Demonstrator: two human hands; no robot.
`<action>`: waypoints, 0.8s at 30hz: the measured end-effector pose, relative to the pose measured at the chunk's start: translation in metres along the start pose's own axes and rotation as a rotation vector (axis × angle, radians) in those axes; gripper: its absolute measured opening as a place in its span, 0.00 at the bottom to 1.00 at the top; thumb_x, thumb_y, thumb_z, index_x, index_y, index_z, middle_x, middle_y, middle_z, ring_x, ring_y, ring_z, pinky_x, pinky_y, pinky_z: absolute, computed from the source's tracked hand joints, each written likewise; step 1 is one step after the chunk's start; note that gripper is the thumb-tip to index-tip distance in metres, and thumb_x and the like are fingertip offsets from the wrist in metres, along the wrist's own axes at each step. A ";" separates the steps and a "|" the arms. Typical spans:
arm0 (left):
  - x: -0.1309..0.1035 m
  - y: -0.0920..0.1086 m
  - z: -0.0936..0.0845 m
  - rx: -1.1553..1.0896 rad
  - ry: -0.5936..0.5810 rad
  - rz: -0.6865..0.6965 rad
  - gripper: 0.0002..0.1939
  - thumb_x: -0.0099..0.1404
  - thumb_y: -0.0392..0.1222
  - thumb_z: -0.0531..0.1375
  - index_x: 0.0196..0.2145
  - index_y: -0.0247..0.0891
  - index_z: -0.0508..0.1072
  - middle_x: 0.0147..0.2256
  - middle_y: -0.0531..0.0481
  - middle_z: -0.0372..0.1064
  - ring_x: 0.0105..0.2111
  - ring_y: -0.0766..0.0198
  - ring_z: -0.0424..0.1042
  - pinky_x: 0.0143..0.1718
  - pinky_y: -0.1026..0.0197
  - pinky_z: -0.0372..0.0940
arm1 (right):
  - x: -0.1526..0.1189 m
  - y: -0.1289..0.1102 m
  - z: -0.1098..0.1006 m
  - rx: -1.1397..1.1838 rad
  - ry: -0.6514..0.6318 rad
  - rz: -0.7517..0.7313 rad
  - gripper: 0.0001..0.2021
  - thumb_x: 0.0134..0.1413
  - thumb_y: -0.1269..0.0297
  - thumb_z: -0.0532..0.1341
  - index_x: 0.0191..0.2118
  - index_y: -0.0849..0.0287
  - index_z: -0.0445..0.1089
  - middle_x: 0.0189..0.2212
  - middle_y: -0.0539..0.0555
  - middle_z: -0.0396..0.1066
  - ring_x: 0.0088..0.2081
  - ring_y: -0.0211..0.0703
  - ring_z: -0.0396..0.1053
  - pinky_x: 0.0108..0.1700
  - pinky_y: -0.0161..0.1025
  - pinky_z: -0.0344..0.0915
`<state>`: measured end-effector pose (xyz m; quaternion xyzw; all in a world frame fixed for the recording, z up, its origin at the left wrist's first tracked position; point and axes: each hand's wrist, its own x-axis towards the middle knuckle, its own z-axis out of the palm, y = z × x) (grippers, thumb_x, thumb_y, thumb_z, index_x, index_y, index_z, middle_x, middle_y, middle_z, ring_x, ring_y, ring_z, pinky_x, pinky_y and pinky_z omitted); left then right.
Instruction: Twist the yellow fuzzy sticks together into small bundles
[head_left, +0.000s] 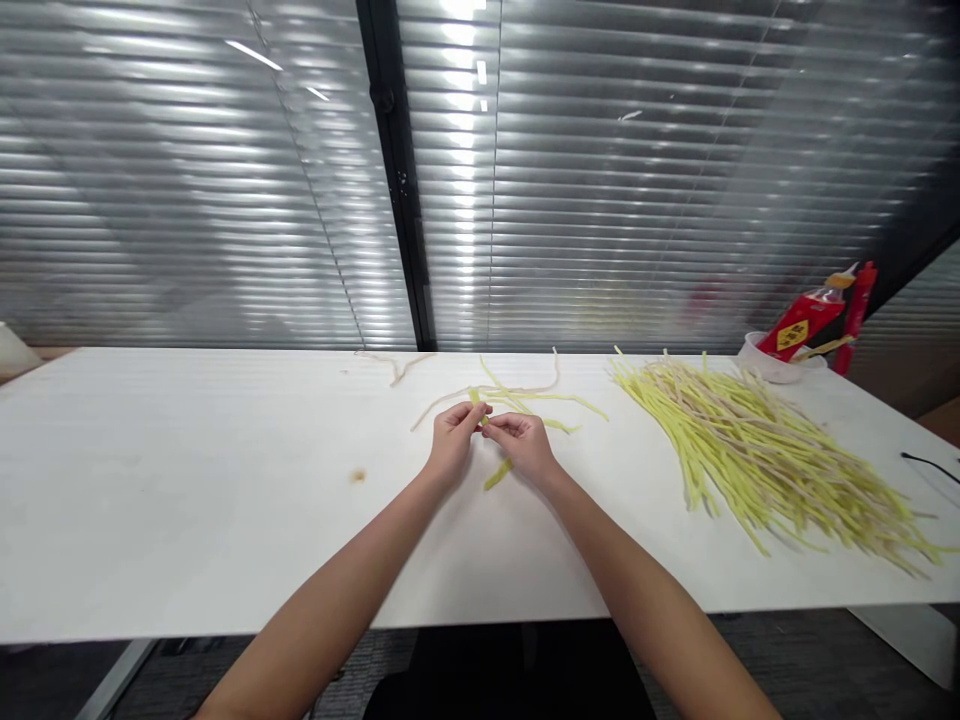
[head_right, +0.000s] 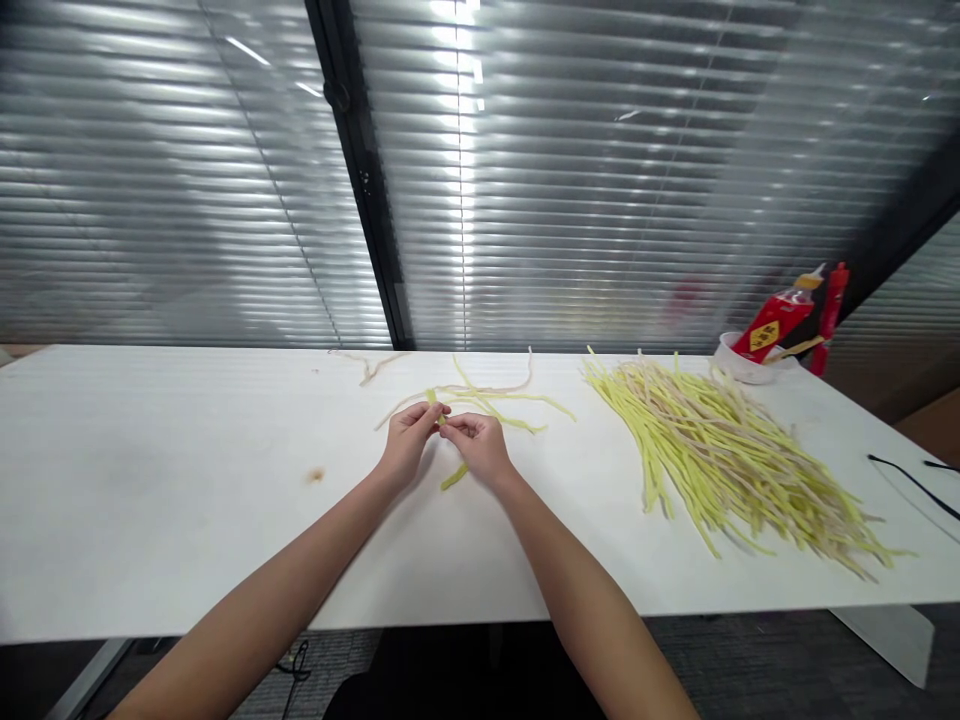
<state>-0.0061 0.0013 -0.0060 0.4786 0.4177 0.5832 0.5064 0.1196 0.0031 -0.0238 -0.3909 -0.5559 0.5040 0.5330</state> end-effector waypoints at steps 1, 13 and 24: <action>0.000 0.000 0.000 -0.007 -0.004 0.001 0.14 0.55 0.51 0.62 0.27 0.35 0.76 0.26 0.51 0.69 0.28 0.67 0.66 0.33 0.63 0.61 | 0.000 0.001 0.000 0.000 0.005 0.002 0.12 0.40 0.56 0.67 0.28 0.60 0.76 0.25 0.54 0.75 0.30 0.44 0.72 0.36 0.40 0.67; 0.003 0.001 -0.001 -0.042 -0.014 -0.039 0.19 0.55 0.54 0.62 0.37 0.37 0.76 0.37 0.47 0.72 0.36 0.62 0.70 0.37 0.61 0.63 | -0.002 -0.006 -0.001 -0.147 0.119 -0.057 0.10 0.43 0.58 0.66 0.31 0.58 0.75 0.30 0.54 0.75 0.26 0.40 0.67 0.32 0.37 0.64; -0.001 0.005 0.003 -0.096 -0.039 -0.052 0.20 0.54 0.53 0.63 0.37 0.34 0.74 0.38 0.45 0.71 0.37 0.62 0.70 0.37 0.61 0.64 | -0.003 -0.008 -0.002 -0.226 0.163 -0.050 0.14 0.38 0.55 0.68 0.29 0.58 0.73 0.29 0.52 0.74 0.20 0.33 0.56 0.24 0.34 0.56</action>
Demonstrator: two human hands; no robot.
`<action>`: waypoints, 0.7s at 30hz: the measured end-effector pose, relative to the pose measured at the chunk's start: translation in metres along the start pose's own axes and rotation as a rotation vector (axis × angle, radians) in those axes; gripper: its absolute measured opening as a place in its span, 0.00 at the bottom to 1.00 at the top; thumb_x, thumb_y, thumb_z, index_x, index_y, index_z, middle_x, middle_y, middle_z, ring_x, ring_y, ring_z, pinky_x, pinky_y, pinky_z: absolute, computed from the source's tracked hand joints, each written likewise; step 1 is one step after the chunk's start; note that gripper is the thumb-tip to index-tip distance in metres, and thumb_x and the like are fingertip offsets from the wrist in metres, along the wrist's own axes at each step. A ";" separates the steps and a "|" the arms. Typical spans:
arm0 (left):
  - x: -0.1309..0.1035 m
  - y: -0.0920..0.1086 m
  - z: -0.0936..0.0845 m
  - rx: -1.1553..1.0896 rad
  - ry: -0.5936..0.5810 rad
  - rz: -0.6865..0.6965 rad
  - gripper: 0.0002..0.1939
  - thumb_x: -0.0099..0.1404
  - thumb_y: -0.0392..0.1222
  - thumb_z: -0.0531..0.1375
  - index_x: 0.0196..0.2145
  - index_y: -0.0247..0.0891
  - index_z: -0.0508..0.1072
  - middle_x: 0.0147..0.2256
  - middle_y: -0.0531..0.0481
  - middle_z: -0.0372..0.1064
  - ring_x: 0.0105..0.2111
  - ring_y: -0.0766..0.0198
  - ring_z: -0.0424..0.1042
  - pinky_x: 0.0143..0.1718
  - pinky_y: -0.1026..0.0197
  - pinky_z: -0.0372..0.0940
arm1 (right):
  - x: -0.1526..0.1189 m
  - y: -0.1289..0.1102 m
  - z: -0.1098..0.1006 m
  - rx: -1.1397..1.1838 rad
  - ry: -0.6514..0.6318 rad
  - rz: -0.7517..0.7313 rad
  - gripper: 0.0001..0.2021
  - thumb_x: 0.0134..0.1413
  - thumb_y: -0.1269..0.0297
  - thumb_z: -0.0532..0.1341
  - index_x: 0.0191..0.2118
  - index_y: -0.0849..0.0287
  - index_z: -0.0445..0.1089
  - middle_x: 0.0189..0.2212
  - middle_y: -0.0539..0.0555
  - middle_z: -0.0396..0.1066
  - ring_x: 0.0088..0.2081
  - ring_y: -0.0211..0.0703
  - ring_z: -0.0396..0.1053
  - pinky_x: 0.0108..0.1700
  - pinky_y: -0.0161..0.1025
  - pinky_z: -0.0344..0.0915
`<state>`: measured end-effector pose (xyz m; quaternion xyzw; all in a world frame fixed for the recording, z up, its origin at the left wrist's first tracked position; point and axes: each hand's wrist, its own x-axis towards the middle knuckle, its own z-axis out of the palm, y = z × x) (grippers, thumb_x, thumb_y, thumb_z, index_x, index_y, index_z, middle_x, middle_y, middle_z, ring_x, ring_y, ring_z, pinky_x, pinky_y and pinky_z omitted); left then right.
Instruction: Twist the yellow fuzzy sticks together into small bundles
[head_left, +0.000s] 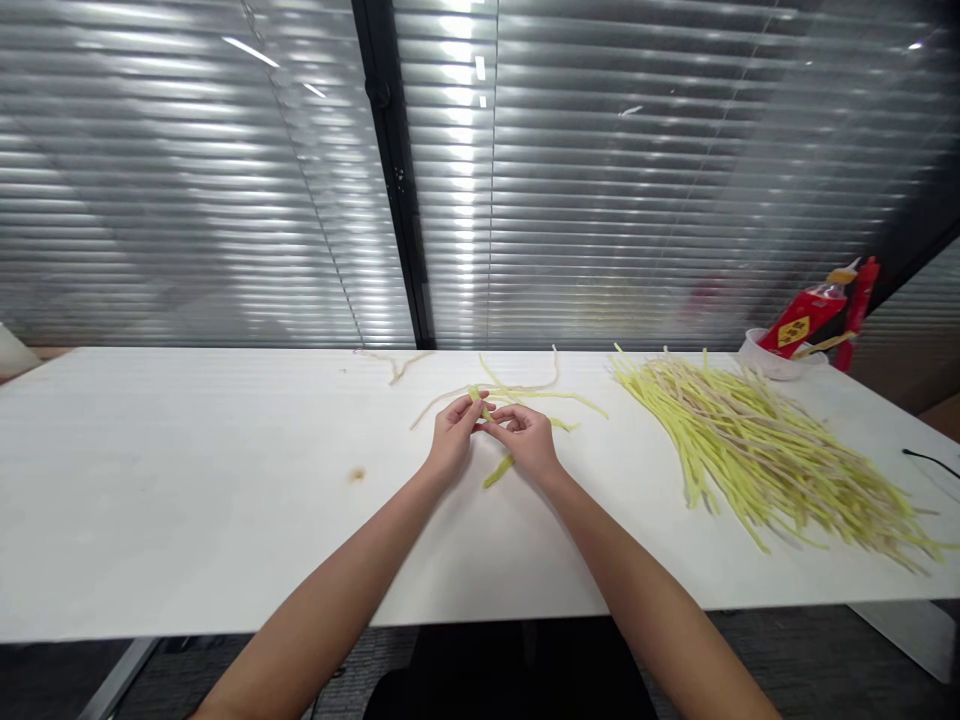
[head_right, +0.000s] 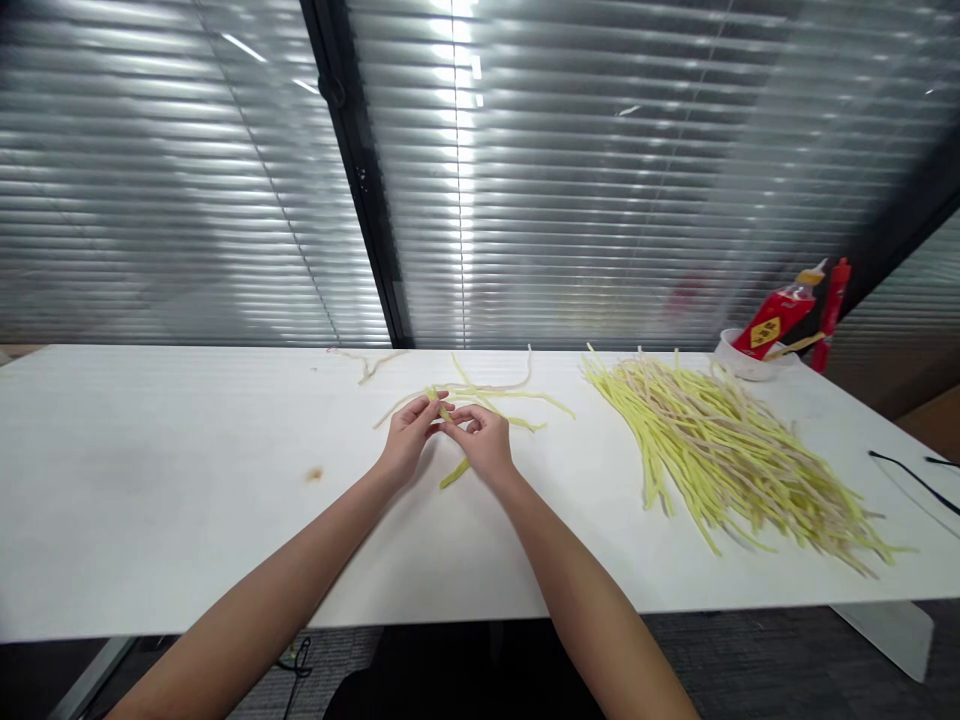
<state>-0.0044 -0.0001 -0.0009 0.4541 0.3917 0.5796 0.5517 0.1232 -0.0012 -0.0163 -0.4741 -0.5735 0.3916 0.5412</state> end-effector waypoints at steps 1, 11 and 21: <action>0.000 0.000 0.000 -0.008 -0.005 -0.005 0.20 0.55 0.53 0.63 0.39 0.34 0.73 0.36 0.46 0.71 0.36 0.63 0.70 0.37 0.61 0.64 | 0.000 -0.001 0.000 -0.005 0.003 -0.005 0.14 0.37 0.55 0.68 0.29 0.58 0.73 0.29 0.52 0.74 0.20 0.33 0.58 0.25 0.34 0.57; 0.001 0.002 -0.002 0.095 0.031 -0.003 0.20 0.56 0.54 0.61 0.41 0.37 0.73 0.33 0.49 0.69 0.33 0.66 0.66 0.32 0.65 0.59 | -0.001 -0.010 -0.003 -0.035 0.157 -0.091 0.11 0.45 0.55 0.64 0.31 0.58 0.72 0.29 0.52 0.73 0.24 0.36 0.63 0.29 0.35 0.62; -0.001 0.000 0.002 0.036 -0.141 -0.072 0.17 0.57 0.53 0.59 0.33 0.35 0.71 0.22 0.57 0.53 0.23 0.71 0.57 0.27 0.65 0.55 | 0.002 -0.008 -0.006 -0.046 0.177 -0.212 0.09 0.51 0.59 0.61 0.36 0.57 0.74 0.34 0.53 0.72 0.30 0.38 0.67 0.31 0.35 0.65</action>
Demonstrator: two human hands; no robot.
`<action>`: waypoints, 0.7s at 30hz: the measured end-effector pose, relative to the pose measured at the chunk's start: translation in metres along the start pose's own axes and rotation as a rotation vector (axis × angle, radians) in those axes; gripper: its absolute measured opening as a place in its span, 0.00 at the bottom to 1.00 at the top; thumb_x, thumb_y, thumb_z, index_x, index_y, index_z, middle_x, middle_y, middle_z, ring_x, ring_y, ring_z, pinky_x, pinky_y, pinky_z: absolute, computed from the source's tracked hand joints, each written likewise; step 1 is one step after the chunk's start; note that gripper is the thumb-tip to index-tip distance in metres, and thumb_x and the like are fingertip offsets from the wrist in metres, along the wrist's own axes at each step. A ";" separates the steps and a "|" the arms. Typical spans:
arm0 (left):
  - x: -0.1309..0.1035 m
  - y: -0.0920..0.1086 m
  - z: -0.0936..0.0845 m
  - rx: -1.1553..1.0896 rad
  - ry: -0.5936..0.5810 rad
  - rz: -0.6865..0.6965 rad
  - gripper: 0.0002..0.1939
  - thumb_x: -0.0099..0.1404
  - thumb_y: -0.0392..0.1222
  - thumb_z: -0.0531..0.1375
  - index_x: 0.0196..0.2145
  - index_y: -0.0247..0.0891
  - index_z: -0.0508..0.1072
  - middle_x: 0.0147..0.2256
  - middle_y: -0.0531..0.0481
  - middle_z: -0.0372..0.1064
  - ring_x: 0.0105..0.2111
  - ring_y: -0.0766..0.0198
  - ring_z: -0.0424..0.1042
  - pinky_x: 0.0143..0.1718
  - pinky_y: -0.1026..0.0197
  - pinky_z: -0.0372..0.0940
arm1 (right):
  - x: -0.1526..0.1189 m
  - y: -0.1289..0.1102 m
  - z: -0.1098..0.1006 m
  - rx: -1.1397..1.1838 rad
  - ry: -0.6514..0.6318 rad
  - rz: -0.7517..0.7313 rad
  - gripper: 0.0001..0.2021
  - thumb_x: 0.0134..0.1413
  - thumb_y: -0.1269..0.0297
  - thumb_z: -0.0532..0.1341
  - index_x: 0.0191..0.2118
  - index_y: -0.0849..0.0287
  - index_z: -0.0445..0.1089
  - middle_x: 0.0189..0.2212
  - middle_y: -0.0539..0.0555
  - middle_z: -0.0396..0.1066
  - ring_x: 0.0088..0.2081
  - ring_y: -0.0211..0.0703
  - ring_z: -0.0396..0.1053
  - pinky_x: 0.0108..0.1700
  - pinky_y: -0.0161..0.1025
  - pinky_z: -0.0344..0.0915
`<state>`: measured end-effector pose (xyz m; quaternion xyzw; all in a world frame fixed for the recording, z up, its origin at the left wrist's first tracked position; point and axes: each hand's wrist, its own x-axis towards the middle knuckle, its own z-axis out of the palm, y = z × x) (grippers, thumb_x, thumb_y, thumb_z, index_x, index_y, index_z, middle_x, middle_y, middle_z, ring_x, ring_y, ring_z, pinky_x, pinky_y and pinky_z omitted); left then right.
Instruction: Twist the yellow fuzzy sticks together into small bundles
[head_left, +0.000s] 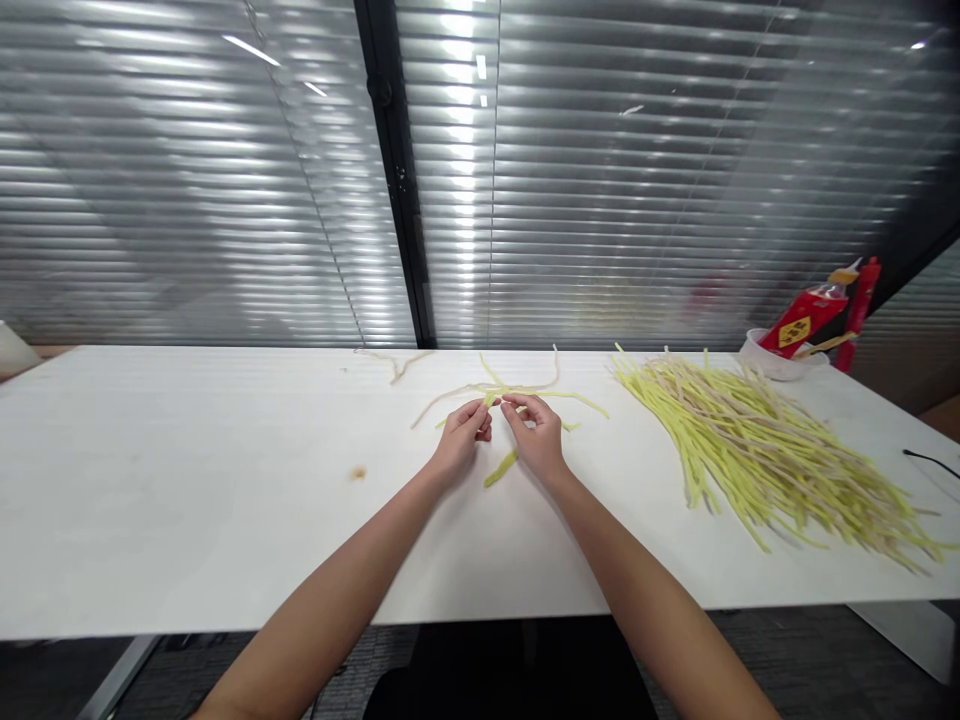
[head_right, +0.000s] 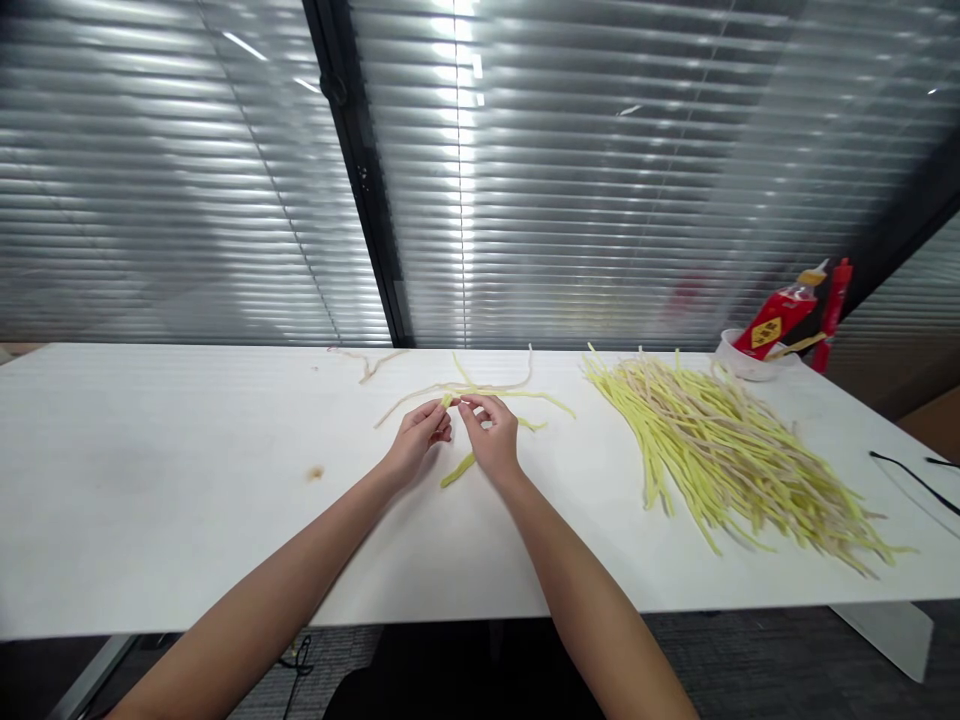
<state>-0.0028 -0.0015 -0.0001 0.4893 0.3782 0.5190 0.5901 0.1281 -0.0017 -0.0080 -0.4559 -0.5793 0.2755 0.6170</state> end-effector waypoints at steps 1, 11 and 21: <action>0.000 0.000 0.000 0.000 -0.006 0.003 0.16 0.57 0.53 0.59 0.29 0.35 0.69 0.21 0.57 0.52 0.23 0.71 0.56 0.27 0.65 0.54 | 0.000 0.000 0.000 0.004 -0.003 -0.016 0.09 0.52 0.60 0.61 0.36 0.57 0.74 0.34 0.53 0.72 0.31 0.38 0.67 0.32 0.36 0.65; 0.000 -0.002 -0.001 0.036 -0.043 0.006 0.16 0.58 0.51 0.58 0.23 0.35 0.66 0.19 0.57 0.50 0.22 0.70 0.52 0.26 0.65 0.53 | 0.000 -0.001 -0.001 0.002 -0.046 -0.108 0.05 0.52 0.63 0.60 0.33 0.56 0.73 0.32 0.52 0.71 0.35 0.41 0.69 0.33 0.36 0.66; -0.001 -0.001 -0.003 0.220 -0.068 0.107 0.16 0.61 0.50 0.56 0.37 0.35 0.75 0.23 0.53 0.61 0.24 0.68 0.56 0.27 0.64 0.54 | -0.001 0.000 -0.002 -0.027 -0.039 -0.020 0.07 0.50 0.61 0.62 0.35 0.57 0.71 0.32 0.51 0.71 0.27 0.37 0.67 0.30 0.36 0.64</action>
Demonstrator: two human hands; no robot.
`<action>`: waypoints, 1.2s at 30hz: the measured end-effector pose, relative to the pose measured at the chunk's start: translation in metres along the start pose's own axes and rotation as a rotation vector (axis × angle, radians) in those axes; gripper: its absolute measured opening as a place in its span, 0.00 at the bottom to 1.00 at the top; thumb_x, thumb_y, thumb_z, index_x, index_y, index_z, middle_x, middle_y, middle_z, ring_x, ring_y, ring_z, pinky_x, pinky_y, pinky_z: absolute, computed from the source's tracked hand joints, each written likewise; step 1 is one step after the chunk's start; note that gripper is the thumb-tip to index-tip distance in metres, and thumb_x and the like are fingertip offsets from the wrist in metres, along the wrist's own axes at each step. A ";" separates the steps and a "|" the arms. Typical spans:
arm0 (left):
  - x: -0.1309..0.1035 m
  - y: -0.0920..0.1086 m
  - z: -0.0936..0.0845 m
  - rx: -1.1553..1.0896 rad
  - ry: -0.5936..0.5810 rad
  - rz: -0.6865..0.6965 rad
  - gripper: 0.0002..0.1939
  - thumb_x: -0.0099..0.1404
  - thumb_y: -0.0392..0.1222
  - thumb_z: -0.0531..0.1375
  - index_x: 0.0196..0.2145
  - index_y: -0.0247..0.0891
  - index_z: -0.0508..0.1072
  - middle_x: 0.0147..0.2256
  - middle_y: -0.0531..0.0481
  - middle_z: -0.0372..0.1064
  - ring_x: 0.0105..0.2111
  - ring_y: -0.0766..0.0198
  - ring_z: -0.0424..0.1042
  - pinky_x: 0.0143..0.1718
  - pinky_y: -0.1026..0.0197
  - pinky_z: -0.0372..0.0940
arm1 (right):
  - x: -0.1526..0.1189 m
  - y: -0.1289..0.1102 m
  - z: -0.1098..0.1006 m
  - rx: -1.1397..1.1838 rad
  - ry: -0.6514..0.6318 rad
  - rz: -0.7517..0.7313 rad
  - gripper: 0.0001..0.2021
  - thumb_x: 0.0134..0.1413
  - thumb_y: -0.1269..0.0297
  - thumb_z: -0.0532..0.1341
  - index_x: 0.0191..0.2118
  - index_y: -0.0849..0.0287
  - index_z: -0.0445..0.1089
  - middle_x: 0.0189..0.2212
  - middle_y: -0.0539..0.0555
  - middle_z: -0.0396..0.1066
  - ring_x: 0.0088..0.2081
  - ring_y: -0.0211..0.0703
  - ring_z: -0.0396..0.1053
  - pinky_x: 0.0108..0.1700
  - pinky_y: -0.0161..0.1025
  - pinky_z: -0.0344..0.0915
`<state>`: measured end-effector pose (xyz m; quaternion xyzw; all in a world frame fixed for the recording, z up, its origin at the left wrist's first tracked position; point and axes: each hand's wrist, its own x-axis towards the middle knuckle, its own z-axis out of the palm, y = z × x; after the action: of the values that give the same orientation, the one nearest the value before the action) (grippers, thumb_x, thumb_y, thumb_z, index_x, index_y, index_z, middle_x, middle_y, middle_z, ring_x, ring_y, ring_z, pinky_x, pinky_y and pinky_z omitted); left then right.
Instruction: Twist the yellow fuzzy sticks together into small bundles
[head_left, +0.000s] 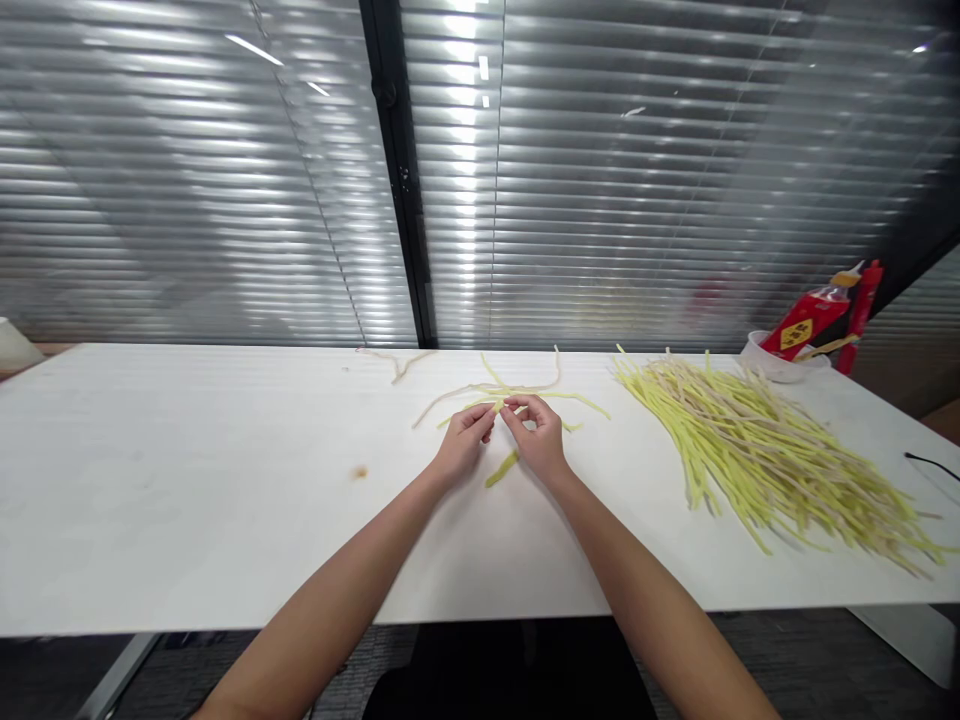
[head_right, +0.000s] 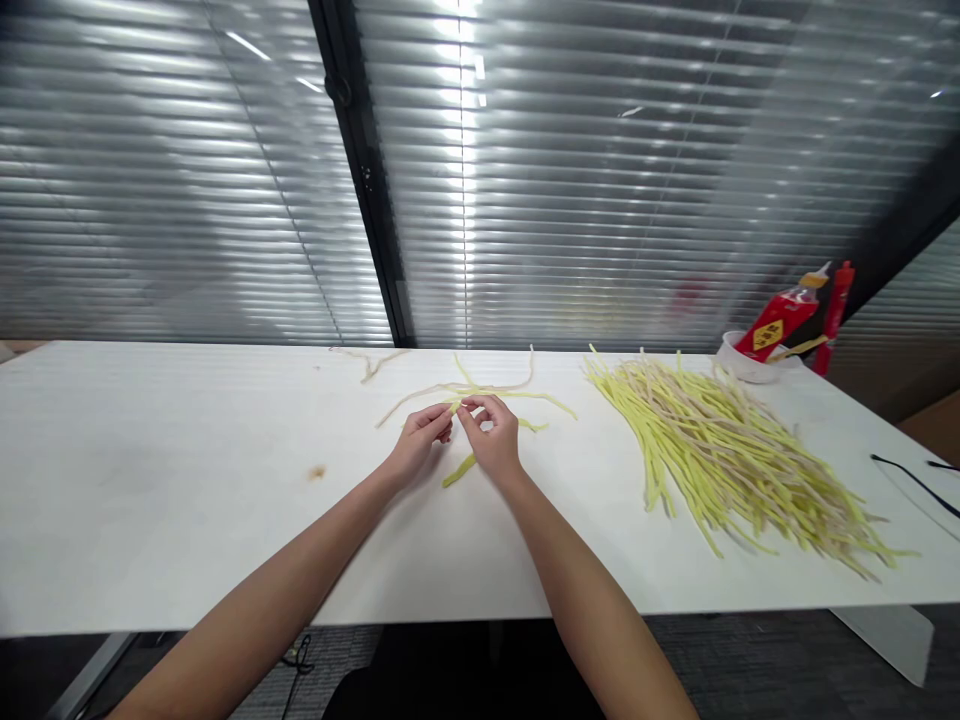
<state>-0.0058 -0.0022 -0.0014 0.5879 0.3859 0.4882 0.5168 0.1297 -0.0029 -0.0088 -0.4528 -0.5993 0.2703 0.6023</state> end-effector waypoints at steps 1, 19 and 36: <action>-0.001 0.001 0.000 0.056 -0.004 0.023 0.17 0.61 0.50 0.55 0.39 0.36 0.75 0.25 0.52 0.65 0.25 0.67 0.59 0.28 0.64 0.55 | 0.000 0.000 0.000 0.001 -0.005 0.005 0.08 0.50 0.61 0.61 0.36 0.57 0.71 0.32 0.51 0.71 0.27 0.37 0.67 0.30 0.36 0.64; -0.007 0.008 0.001 0.476 0.020 0.185 0.15 0.65 0.45 0.49 0.39 0.40 0.75 0.37 0.48 0.74 0.38 0.58 0.70 0.40 0.60 0.60 | 0.001 0.002 -0.004 -0.167 -0.035 -0.226 0.03 0.50 0.66 0.58 0.33 0.56 0.68 0.37 0.52 0.62 0.26 0.34 0.61 0.38 0.40 0.65; -0.007 0.004 0.003 0.450 0.098 0.144 0.13 0.64 0.48 0.51 0.34 0.39 0.71 0.31 0.49 0.70 0.32 0.61 0.66 0.35 0.61 0.58 | 0.000 0.003 0.001 -0.130 -0.009 -0.103 0.03 0.48 0.64 0.59 0.29 0.57 0.67 0.39 0.54 0.62 0.27 0.34 0.61 0.38 0.40 0.65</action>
<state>-0.0044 -0.0104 0.0016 0.6899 0.4668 0.4534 0.3171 0.1296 -0.0016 -0.0119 -0.4583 -0.6407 0.2017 0.5820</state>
